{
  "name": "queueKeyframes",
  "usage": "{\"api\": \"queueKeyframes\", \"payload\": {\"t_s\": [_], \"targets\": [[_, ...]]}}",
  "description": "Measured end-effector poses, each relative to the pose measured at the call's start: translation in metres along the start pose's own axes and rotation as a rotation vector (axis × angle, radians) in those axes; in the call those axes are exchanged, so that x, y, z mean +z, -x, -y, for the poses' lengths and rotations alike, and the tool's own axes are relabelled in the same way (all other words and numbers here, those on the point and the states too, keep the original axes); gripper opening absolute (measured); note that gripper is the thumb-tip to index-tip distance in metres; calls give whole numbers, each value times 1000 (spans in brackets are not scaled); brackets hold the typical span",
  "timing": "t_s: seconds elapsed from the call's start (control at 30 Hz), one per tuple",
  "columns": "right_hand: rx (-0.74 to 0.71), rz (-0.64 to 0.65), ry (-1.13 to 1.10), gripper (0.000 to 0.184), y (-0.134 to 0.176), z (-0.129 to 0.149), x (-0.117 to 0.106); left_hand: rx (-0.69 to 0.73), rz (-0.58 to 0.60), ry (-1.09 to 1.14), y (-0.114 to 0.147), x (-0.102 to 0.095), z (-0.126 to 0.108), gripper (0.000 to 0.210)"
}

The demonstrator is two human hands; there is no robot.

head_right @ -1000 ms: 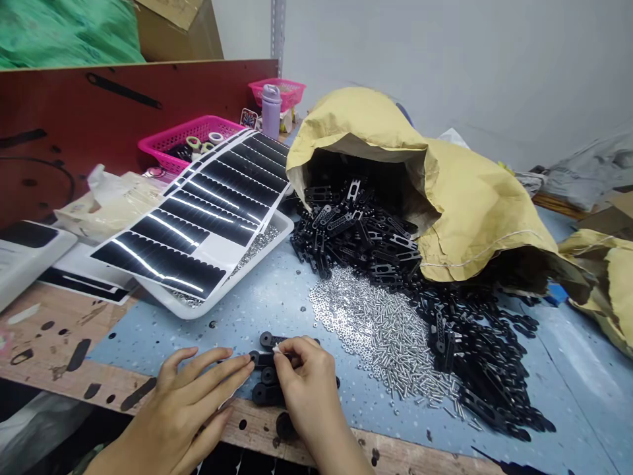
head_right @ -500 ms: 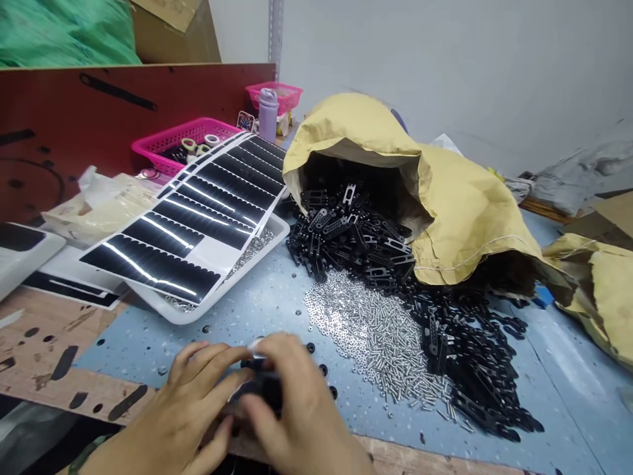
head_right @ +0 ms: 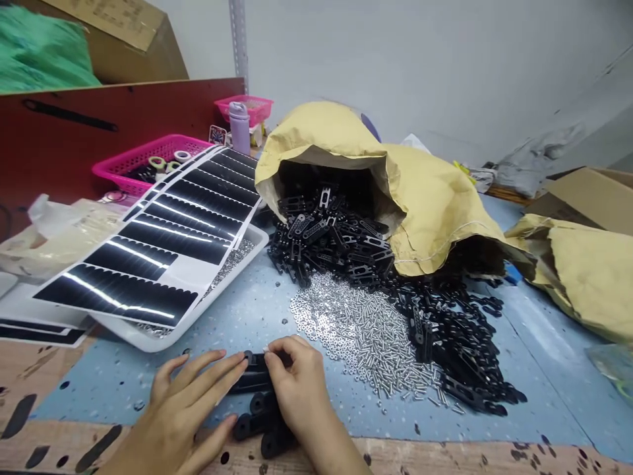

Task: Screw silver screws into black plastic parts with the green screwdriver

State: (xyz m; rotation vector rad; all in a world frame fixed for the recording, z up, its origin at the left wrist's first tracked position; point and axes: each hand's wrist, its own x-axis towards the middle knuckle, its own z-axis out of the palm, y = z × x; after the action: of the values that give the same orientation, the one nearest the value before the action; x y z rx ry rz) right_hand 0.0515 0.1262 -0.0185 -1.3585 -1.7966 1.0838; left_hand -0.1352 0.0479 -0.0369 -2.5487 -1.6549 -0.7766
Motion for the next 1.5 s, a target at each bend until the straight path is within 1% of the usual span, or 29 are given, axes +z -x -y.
{"api": "queueKeyframes", "payload": {"t_s": [0.13,0.23,0.37,0.47,0.5,0.57,0.6,0.63,0.7,0.73,0.77,0.8,0.83,0.9,0.97,1.0,1.03,1.07,1.13,1.23,1.3,1.33,1.4,1.43,1.47,1.5], "targets": [[-47,-15,106,15,2,0,8,52,5,-43,-2,0,1,52],[-53,-5,171,16,2,1,10,59,12,-58,-3,0,-1,51],[-61,23,322,13,-1,3,12,31,60,-47,-6,2,-5,52],[-99,21,475,8,-2,6,4,-32,81,-25,-9,1,-6,51],[-115,-2,519,11,0,5,-2,-45,91,-14,-10,0,-6,50],[-177,-71,554,24,9,0,-15,-72,113,19,-12,-3,-7,51],[-221,-113,542,30,16,-6,-21,-86,123,43,-13,-3,-9,56],[-264,-148,514,34,24,-12,-24,-97,134,72,-13,-2,-12,64],[-306,-211,475,41,43,-26,-25,-109,148,136,-14,5,-20,91],[-300,-224,472,45,51,-33,-21,-105,148,161,-14,10,-26,101],[-284,-231,473,48,57,-38,-16,-104,143,175,-14,17,-31,105],[-274,-241,475,51,62,-42,-10,-111,131,178,-14,24,-36,102],[-286,-235,479,54,65,-44,-4,-127,114,175,-13,31,-41,96],[-394,-155,498,62,69,-42,6,-171,79,163,-11,43,-47,83],[-532,-2,543,72,70,-37,9,-184,64,151,-8,51,-49,80],[-572,67,569,76,70,-35,9,-178,61,139,-6,53,-49,80],[-575,105,593,78,70,-33,9,-169,60,122,-5,54,-48,80],[-551,101,613,78,69,-32,8,-166,59,103,-5,53,-47,79],[-468,45,648,74,67,-34,6,-165,59,83,-5,52,-47,71],[-370,-37,675,64,61,-41,5,-181,44,109,-13,52,-50,62],[-355,-112,647,60,60,-45,3,-198,28,143,-19,49,-55,63],[-376,-172,604,58,62,-45,2,-209,23,164,-21,46,-57,65],[-435,-300,437,50,73,-40,-3,-233,32,229,-18,31,-58,72],[-477,-330,321,43,80,-36,-7,-252,49,275,-11,19,-56,75],[-457,-318,193,36,87,-31,-11,-269,74,330,0,3,-53,77],[-438,-231,92,30,94,-26,-16,-299,97,385,17,-14,-48,80]]}}
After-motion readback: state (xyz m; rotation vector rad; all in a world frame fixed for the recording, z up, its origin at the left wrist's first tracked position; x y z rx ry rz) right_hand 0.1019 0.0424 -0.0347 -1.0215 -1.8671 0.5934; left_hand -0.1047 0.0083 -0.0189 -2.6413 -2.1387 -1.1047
